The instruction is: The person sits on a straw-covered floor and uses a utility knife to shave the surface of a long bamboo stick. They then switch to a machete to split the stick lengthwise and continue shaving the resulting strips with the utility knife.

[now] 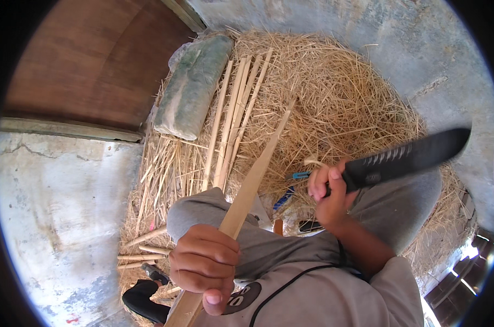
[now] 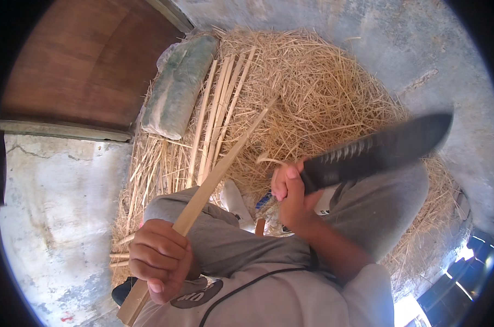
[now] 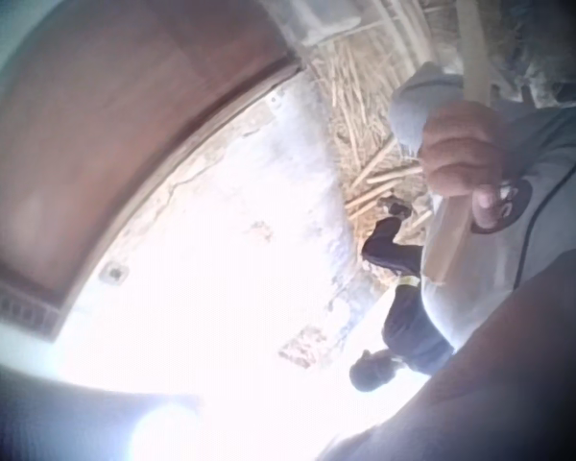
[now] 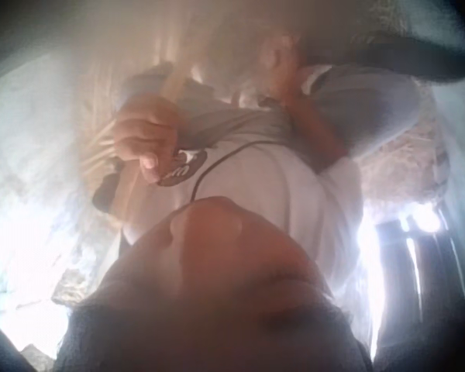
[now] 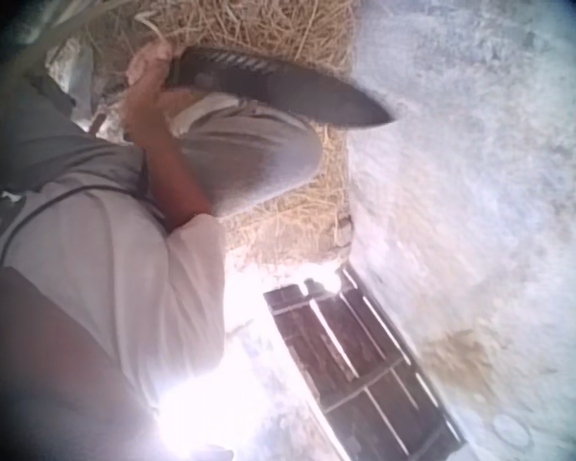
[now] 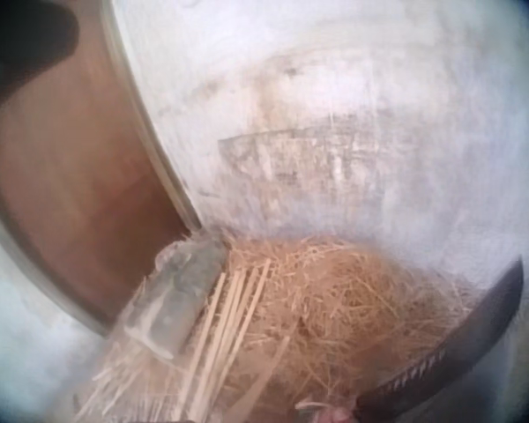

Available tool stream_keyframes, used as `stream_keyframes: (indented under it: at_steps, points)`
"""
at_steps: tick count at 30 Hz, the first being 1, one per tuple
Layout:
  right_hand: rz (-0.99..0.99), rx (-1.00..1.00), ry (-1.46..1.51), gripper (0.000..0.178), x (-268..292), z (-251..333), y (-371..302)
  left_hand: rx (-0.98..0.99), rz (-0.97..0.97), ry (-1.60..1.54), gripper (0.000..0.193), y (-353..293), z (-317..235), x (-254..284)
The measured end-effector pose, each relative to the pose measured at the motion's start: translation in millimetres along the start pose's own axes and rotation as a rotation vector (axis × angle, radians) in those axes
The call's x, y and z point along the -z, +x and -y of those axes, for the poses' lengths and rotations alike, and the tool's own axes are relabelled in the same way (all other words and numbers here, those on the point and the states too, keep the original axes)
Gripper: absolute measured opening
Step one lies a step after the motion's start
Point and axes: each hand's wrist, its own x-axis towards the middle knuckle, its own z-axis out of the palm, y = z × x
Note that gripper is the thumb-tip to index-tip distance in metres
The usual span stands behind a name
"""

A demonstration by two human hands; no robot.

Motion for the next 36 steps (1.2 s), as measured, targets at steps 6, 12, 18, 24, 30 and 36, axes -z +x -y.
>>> stream_keyframes:
  at_steps: [6,12,18,24,30,36]
  points:
    - [0.168,-0.28,-0.862,0.027,8,-37,0,-0.019,0.13,-0.073,0.033,12,11,-15]
    - [0.173,-0.138,-0.835,0.023,3,-2,12,-0.097,0.145,-0.068,0.037,13,19,-10]
    - [0.049,0.022,-0.589,0.019,14,-43,14,-0.042,0.051,0.004,0.037,10,21,-19]
    - [0.127,-0.158,-0.868,0.021,-2,-33,22,-0.056,-0.024,0.045,0.04,20,24,-9]
    - [-0.044,0.204,-0.608,0.022,-28,19,25,-0.01,-0.094,0.107,0.044,31,27,-9]
    - [0.07,-0.202,-0.917,0.023,16,-50,34,-0.107,0.072,-0.039,0.07,33,46,-14]
